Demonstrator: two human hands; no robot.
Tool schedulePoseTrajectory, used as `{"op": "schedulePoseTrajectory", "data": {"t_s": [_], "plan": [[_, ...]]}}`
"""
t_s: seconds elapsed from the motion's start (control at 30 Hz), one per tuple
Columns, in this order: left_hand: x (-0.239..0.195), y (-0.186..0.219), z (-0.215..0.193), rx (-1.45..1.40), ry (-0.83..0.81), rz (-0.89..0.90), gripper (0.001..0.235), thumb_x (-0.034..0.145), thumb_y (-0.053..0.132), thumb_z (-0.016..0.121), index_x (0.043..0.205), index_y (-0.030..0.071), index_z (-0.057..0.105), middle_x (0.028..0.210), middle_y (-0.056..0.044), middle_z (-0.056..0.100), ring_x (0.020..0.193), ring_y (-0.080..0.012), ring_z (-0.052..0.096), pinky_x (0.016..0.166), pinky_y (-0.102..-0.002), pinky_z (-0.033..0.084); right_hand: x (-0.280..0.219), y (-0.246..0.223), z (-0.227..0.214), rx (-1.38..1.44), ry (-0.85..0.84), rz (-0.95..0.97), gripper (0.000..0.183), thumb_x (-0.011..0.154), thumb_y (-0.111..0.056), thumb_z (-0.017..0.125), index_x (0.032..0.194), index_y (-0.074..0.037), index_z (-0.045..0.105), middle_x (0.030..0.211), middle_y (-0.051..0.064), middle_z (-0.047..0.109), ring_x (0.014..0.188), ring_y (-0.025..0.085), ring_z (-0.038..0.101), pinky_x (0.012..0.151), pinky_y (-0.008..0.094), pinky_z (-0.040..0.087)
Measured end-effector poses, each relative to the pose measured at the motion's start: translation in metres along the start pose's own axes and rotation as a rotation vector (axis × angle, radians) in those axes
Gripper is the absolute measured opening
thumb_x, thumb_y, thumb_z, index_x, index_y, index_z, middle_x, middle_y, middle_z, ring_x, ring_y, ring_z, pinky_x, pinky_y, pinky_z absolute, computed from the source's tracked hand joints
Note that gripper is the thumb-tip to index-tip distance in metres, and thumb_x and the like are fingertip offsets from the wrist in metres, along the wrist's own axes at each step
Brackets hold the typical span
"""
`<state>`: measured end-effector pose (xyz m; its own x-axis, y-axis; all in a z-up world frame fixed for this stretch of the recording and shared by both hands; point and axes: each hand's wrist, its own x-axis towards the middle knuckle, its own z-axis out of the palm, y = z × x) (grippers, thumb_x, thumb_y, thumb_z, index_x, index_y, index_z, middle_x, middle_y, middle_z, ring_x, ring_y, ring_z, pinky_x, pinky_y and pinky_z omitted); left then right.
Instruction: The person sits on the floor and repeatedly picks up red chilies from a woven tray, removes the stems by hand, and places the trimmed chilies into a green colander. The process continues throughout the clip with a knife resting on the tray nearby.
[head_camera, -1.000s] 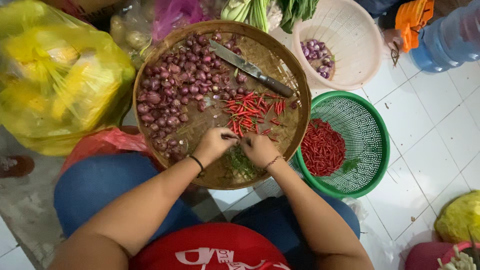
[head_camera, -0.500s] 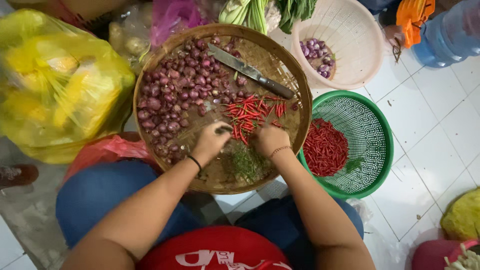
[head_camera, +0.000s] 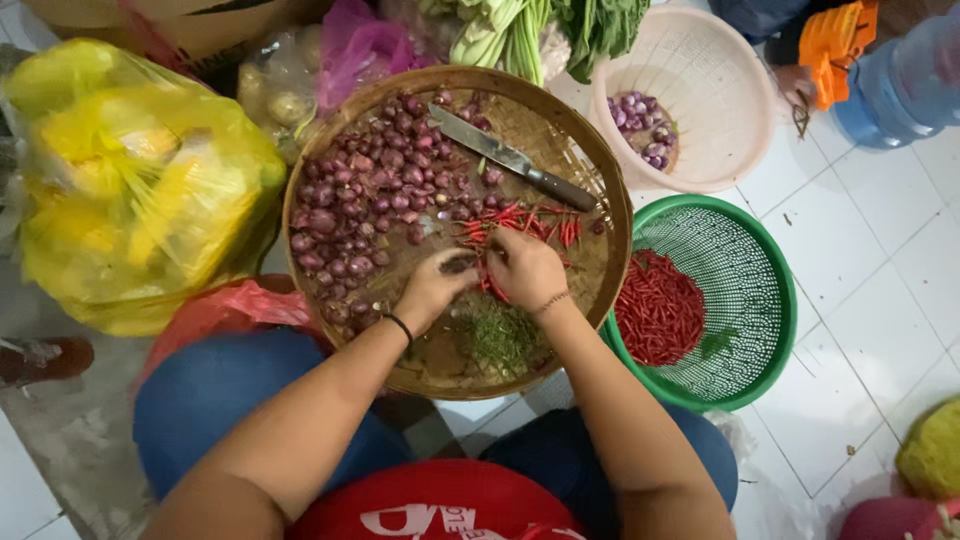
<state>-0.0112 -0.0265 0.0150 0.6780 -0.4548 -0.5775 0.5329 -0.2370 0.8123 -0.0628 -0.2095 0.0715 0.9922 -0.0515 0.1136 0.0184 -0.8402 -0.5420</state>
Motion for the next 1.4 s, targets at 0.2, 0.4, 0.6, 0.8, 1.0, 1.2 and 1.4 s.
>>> {"op": "schedulePoseTrajectory", "data": {"t_s": [0.2,0.4,0.6,0.8,1.0,1.2,1.4], "plan": [[-0.007,-0.007,0.009,0.483,-0.110,0.372,0.024,0.086,0.023,0.077,0.105,0.008,0.080,0.086,-0.006,0.073,0.074,-0.0162,0.068,0.069,-0.033,0.054,-0.034,0.031,0.003,0.514,-0.214,0.143,0.015,0.090,-0.013,0.074,0.103,-0.005,0.075,0.100,0.011,0.077,0.090,0.023,0.072,0.079,0.036,0.058],[-0.003,-0.011,0.008,0.331,-0.332,0.729,0.019,0.095,0.022,0.071,0.104,0.007,0.079,0.093,-0.003,0.078,0.083,-0.0152,0.073,0.077,-0.031,0.057,-0.052,0.080,0.007,1.086,-0.463,0.702,0.017,0.098,-0.015,0.071,0.113,-0.006,0.067,0.093,0.007,0.069,0.081,0.018,0.065,0.073,0.037,0.055],[-0.012,0.006,-0.007,-0.247,-0.158,-0.107,0.019,0.100,0.025,0.060,0.105,0.010,0.072,0.081,-0.004,0.069,0.065,-0.0141,0.063,0.055,-0.030,0.052,-0.048,0.038,0.006,-0.219,-0.456,0.322,0.025,0.095,-0.033,0.060,0.113,-0.021,0.073,0.104,0.012,0.075,0.093,0.030,0.073,0.083,0.046,0.058],[-0.006,0.001,-0.009,-0.396,-0.156,-0.103,0.020,0.095,0.017,0.059,0.110,0.008,0.069,0.087,-0.004,0.071,0.073,-0.0151,0.069,0.060,-0.029,0.057,-0.039,0.009,0.014,-0.446,-0.416,0.296,0.029,0.092,-0.040,0.064,0.110,-0.018,0.072,0.106,0.011,0.074,0.093,0.033,0.072,0.075,0.050,0.058],[0.004,-0.018,0.002,-0.082,-0.129,-0.193,0.035,0.090,0.018,0.073,0.124,0.010,0.071,0.087,-0.005,0.075,0.068,-0.0128,0.066,0.062,-0.030,0.056,-0.047,0.005,-0.003,-0.101,-0.315,0.319,0.026,0.090,-0.035,0.067,0.109,-0.018,0.074,0.095,0.014,0.076,0.086,0.034,0.073,0.077,0.048,0.058],[0.016,-0.036,0.006,-0.074,-0.106,0.092,0.032,0.096,0.024,0.072,0.116,0.000,0.076,0.080,0.000,0.069,0.063,-0.0074,0.055,0.056,-0.027,0.044,-0.054,0.013,0.007,0.077,-0.278,0.217,0.030,0.087,-0.032,0.072,0.107,-0.011,0.075,0.100,0.017,0.076,0.090,0.035,0.074,0.080,0.045,0.058],[0.010,-0.026,0.004,-0.020,-0.050,-0.069,0.032,0.095,0.026,0.069,0.117,0.003,0.074,0.078,-0.001,0.068,0.066,-0.0103,0.058,0.056,-0.030,0.046,-0.046,0.062,0.015,0.329,-0.238,0.263,0.031,0.096,-0.032,0.063,0.116,-0.010,0.072,0.107,0.016,0.076,0.097,0.034,0.074,0.084,0.045,0.057]]}}
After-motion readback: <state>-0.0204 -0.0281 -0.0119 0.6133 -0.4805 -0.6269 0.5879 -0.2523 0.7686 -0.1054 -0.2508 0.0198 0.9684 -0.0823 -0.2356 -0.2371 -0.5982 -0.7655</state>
